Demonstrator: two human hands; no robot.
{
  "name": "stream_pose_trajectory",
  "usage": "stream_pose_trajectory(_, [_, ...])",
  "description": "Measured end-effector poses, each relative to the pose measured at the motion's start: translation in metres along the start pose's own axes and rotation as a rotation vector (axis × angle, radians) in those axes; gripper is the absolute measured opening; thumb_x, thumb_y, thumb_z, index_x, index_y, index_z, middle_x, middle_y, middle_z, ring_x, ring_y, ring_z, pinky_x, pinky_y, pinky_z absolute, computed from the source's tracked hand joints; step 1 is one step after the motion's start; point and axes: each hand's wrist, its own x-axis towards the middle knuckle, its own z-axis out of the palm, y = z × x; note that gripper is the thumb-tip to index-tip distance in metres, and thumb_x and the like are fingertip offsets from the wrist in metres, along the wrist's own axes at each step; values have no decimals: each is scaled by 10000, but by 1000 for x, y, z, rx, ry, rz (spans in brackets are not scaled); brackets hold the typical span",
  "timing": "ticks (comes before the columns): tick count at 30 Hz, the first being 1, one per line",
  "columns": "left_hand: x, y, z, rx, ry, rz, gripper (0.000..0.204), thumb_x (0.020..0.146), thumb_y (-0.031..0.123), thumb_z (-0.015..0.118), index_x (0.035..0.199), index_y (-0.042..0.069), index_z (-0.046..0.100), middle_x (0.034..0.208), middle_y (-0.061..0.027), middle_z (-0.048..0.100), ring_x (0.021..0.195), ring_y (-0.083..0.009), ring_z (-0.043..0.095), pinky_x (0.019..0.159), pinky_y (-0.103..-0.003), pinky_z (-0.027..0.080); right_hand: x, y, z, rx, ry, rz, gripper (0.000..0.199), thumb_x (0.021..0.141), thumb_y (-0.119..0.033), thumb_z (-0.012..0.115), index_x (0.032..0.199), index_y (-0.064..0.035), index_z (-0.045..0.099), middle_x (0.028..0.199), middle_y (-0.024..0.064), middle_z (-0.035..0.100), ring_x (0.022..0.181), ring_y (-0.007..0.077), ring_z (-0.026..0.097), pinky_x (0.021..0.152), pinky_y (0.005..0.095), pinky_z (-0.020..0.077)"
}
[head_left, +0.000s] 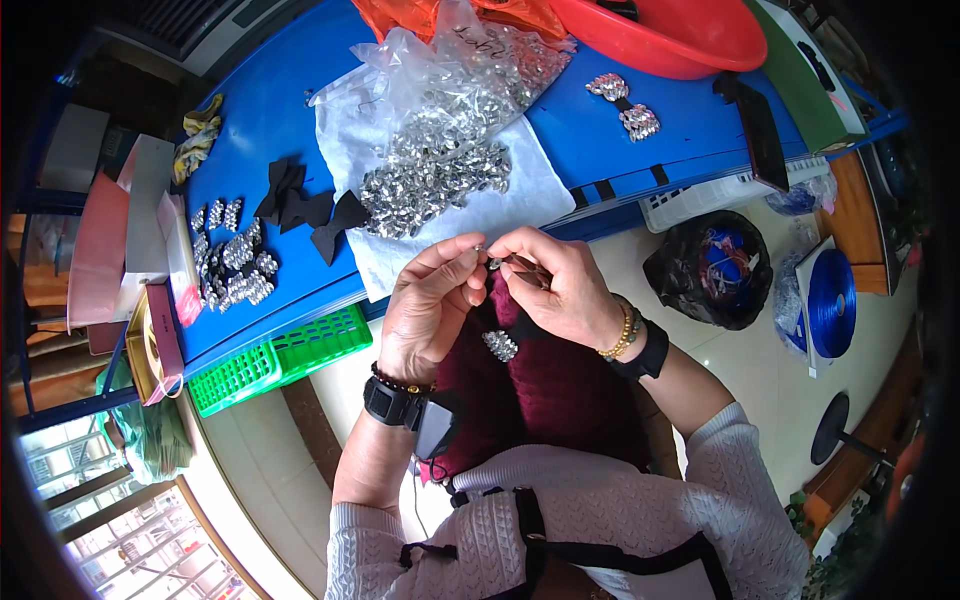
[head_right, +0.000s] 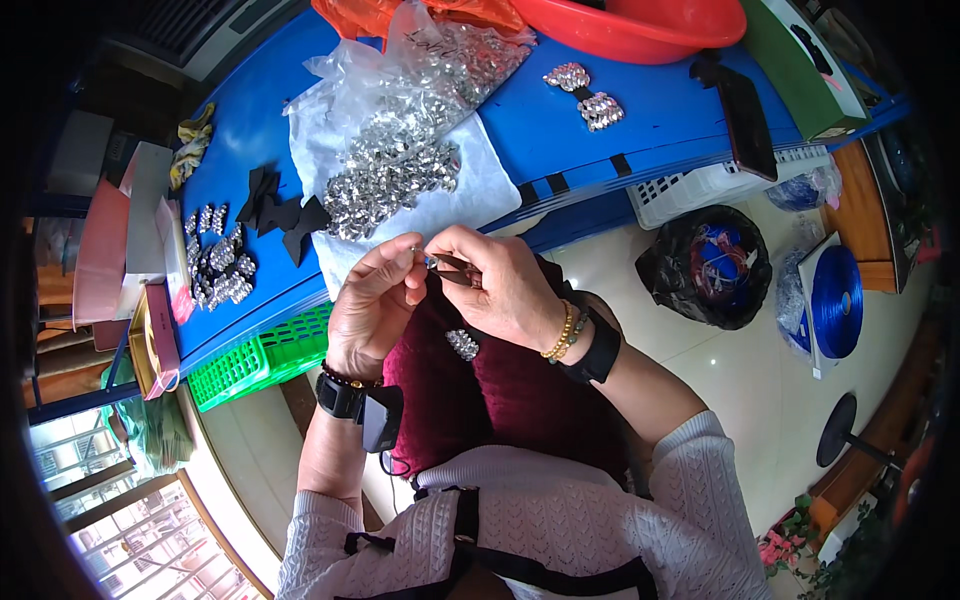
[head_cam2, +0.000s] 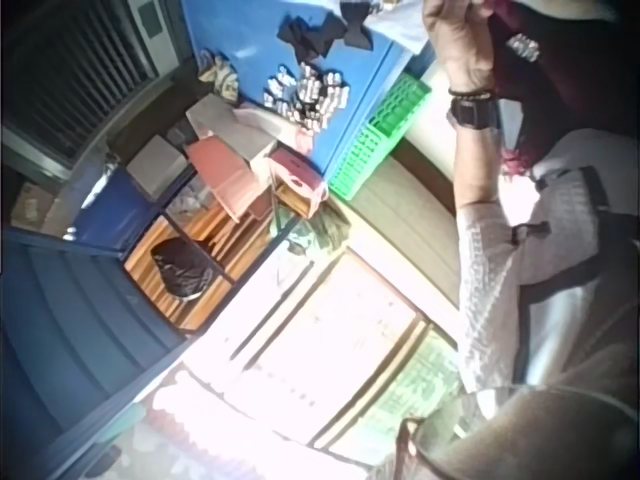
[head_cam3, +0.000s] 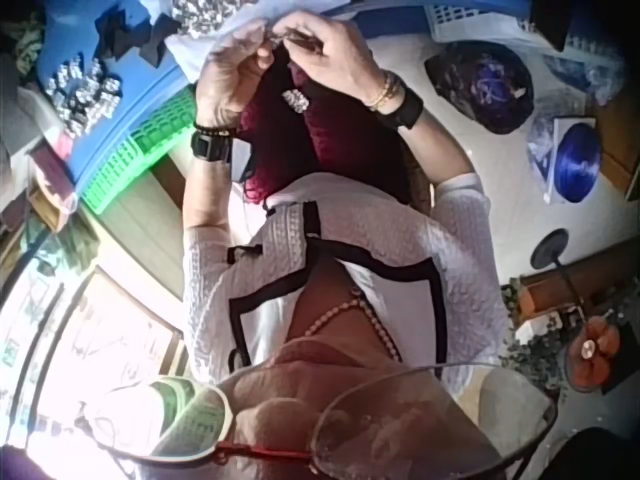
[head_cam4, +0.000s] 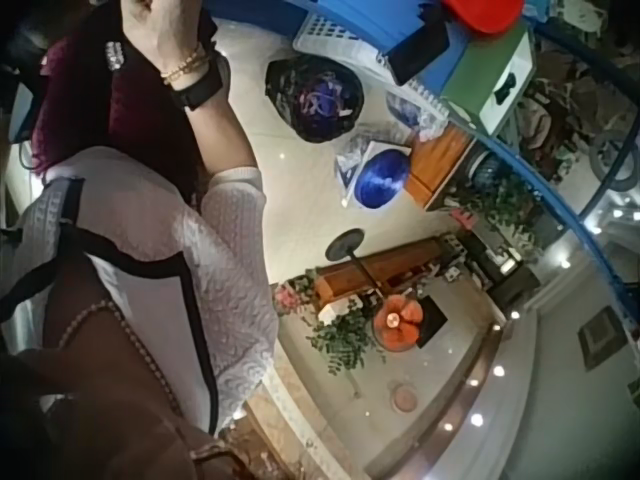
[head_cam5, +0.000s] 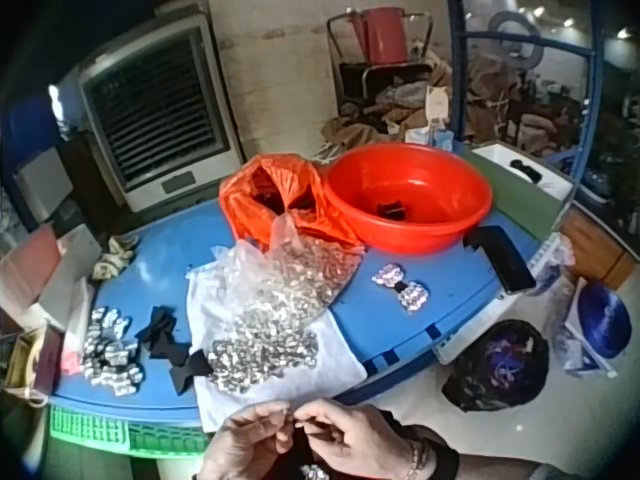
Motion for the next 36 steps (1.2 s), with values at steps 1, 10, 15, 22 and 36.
stream_pose_trajectory(1, [0, 0, 1, -5, 5, -1, 194, 849, 58, 569, 1031, -1, 603, 862, -61, 616, 704, -110, 549, 603, -220, 434, 0, 0, 0, -1, 5, -7, 129, 790, 20, 536, 911, -15, 561, 610, -21, 503, 532, 9, 402, 475, 192, 343])
stream_pose_trajectory(10, [0, -5, 1, -13, 5, 64, 168, 850, 38, 562, 1012, 18, 600, 851, -47, 610, 700, -113, 566, 614, -225, 452, -1, -3, 1, -32, 19, -53, 157, 767, 45, 553, 911, -16, 564, 623, -10, 520, 545, 8, 430, 485, 181, 362])
stream_pose_trajectory(15, [-1, -7, 4, 76, 43, 131, 145, 848, 10, 554, 986, 20, 597, 818, -39, 596, 687, -109, 562, 601, -226, 455, -2, 1, 1, -43, 31, -48, 157, 762, 54, 553, 904, -11, 562, 631, -1, 534, 565, 13, 461, 508, 181, 390])
stream_pose_trajectory(22, [-1, -11, 10, 343, 94, 345, 300, 827, -45, 546, 1116, 16, 496, 826, -46, 564, 658, -98, 545, 547, -215, 454, -3, 4, 5, -33, 34, -44, 185, 759, 61, 560, 930, -5, 541, 633, 11, 544, 569, 19, 473, 515, 186, 395])
stream_pose_trajectory(36, [-4, -13, 15, 298, 79, 359, 540, 805, -113, 527, 1277, 37, 313, 827, -61, 549, 647, -84, 528, 521, -187, 438, -5, 3, 6, -63, 6, -94, 242, 777, 91, 516, 993, -9, 467, 572, 16, 481, 509, 42, 421, 468, 202, 342])
